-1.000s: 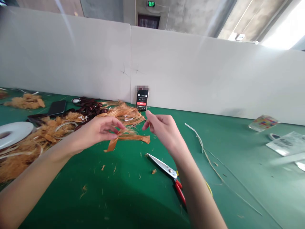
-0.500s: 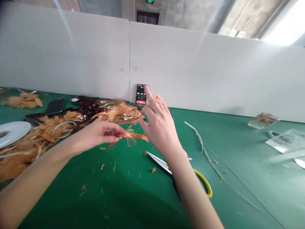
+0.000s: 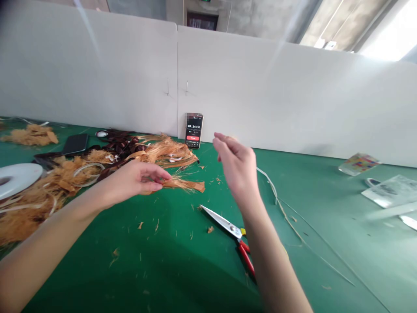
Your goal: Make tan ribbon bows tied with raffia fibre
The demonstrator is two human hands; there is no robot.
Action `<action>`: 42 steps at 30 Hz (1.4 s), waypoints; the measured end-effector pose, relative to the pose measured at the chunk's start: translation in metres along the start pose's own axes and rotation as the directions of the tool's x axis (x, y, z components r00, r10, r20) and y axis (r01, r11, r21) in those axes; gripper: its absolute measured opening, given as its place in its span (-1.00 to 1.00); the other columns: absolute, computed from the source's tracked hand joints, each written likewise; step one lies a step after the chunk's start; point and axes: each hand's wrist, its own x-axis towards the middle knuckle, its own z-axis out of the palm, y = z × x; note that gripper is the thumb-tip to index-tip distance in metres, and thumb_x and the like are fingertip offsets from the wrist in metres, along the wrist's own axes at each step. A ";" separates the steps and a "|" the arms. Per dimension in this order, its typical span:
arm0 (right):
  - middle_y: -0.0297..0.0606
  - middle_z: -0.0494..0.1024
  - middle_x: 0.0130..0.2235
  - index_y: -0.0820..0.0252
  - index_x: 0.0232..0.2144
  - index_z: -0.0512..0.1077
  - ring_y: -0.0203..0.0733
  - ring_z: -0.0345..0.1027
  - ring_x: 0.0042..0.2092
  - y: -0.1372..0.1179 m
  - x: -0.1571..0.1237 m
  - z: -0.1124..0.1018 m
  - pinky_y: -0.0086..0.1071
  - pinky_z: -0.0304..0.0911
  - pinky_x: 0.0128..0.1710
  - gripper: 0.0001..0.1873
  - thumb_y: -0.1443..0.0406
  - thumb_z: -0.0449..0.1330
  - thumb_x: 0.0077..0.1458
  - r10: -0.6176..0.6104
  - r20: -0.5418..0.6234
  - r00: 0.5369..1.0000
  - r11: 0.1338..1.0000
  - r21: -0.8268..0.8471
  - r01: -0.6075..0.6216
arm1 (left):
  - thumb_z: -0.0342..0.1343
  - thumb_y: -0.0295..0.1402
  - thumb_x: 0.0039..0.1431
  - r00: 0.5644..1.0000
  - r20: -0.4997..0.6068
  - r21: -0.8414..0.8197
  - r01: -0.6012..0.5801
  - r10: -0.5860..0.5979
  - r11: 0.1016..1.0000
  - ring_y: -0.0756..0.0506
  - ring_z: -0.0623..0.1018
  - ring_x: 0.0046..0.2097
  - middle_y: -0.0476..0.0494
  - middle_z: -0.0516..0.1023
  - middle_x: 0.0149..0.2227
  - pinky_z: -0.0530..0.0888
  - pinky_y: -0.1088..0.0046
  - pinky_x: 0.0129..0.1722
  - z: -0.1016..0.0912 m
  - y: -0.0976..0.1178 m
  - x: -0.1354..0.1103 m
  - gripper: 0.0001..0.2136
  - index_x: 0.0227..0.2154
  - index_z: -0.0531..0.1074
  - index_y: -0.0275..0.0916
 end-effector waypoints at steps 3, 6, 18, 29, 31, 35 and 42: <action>-0.19 0.63 -0.22 0.10 -0.72 0.26 -0.02 0.44 0.02 -0.007 0.004 -0.010 -0.15 0.21 0.09 -0.55 0.10 0.14 0.14 0.059 -0.001 0.998 0.981 0.185 -0.058 | 0.12 -0.43 0.02 1.000 -0.003 0.020 -0.024 0.024 1.000 -0.13 0.60 -0.18 -0.15 0.64 -0.20 0.52 0.38 -0.20 0.000 0.000 0.001 -0.78 -0.23 0.52 -0.25; -0.12 0.65 -0.25 0.13 -0.57 0.46 -0.17 0.48 -0.31 -0.018 0.006 -0.019 -0.23 0.33 -0.16 -0.44 -0.07 -0.06 0.21 0.178 0.239 0.955 0.903 0.347 -0.255 | 0.12 -0.46 0.01 0.999 -0.016 0.043 -0.027 0.028 0.999 -0.13 0.60 -0.13 -0.15 0.64 -0.18 0.48 0.37 -0.09 0.000 -0.003 0.002 -0.78 -0.24 0.53 -0.25; -0.16 0.55 0.05 0.20 -0.01 0.45 -0.10 0.52 -0.18 -0.023 -0.002 -0.013 -0.16 0.34 -0.03 -0.55 0.20 -0.08 0.20 0.089 0.723 0.685 0.870 0.278 -0.407 | 0.05 -0.51 0.10 0.998 0.003 0.202 -0.064 0.065 0.977 -0.06 0.58 -0.23 -0.08 0.65 -0.29 0.43 0.49 -0.21 0.003 0.009 -0.002 -0.76 -0.26 0.59 -0.23; -0.10 0.08 0.35 0.21 -0.22 0.45 0.04 -0.23 0.40 0.007 -0.004 0.009 0.02 -0.29 0.36 -0.80 0.40 0.16 0.06 -0.383 0.431 0.817 0.715 -0.422 0.557 | -0.01 -0.49 0.09 0.986 0.152 0.209 -0.107 0.076 0.972 -0.10 0.61 -0.20 -0.12 0.68 -0.27 0.45 0.44 -0.20 0.008 0.001 -0.003 -0.71 -0.35 0.64 -0.21; -0.05 0.30 0.26 0.18 -0.48 0.38 0.05 -0.08 0.36 0.005 -0.005 0.012 -0.01 -0.19 0.34 -0.82 0.26 0.15 0.16 -0.372 0.372 0.850 0.768 -0.391 0.507 | -0.03 -0.49 0.08 0.984 0.156 0.229 -0.118 0.083 0.966 -0.11 0.61 -0.20 -0.14 0.68 -0.28 0.45 0.42 -0.19 0.007 0.000 -0.003 -0.70 -0.36 0.65 -0.20; -0.12 0.55 0.01 0.15 -0.60 0.31 -0.04 0.34 0.14 -0.008 -0.010 0.012 -0.12 0.13 0.17 -0.49 0.04 -0.07 0.29 -0.089 0.399 0.912 0.992 -0.047 0.118 | -0.01 -0.50 0.05 0.985 0.158 0.234 -0.112 0.076 0.966 -0.11 0.61 -0.25 -0.14 0.68 -0.30 0.44 0.42 -0.24 0.007 0.001 -0.004 -0.70 -0.34 0.65 -0.20; -0.12 0.62 -0.36 0.21 -0.49 0.49 -0.37 0.12 -0.59 -0.016 -0.007 0.004 -0.36 0.18 -0.42 -0.11 -0.26 -0.39 0.14 0.221 0.771 0.598 0.848 0.152 -0.509 | 0.00 -0.54 0.05 0.998 0.058 0.265 0.015 -0.032 0.964 -0.01 0.50 -0.46 -0.08 0.61 -0.47 0.34 0.53 -0.44 0.003 0.009 -0.003 -0.71 -0.28 0.62 -0.28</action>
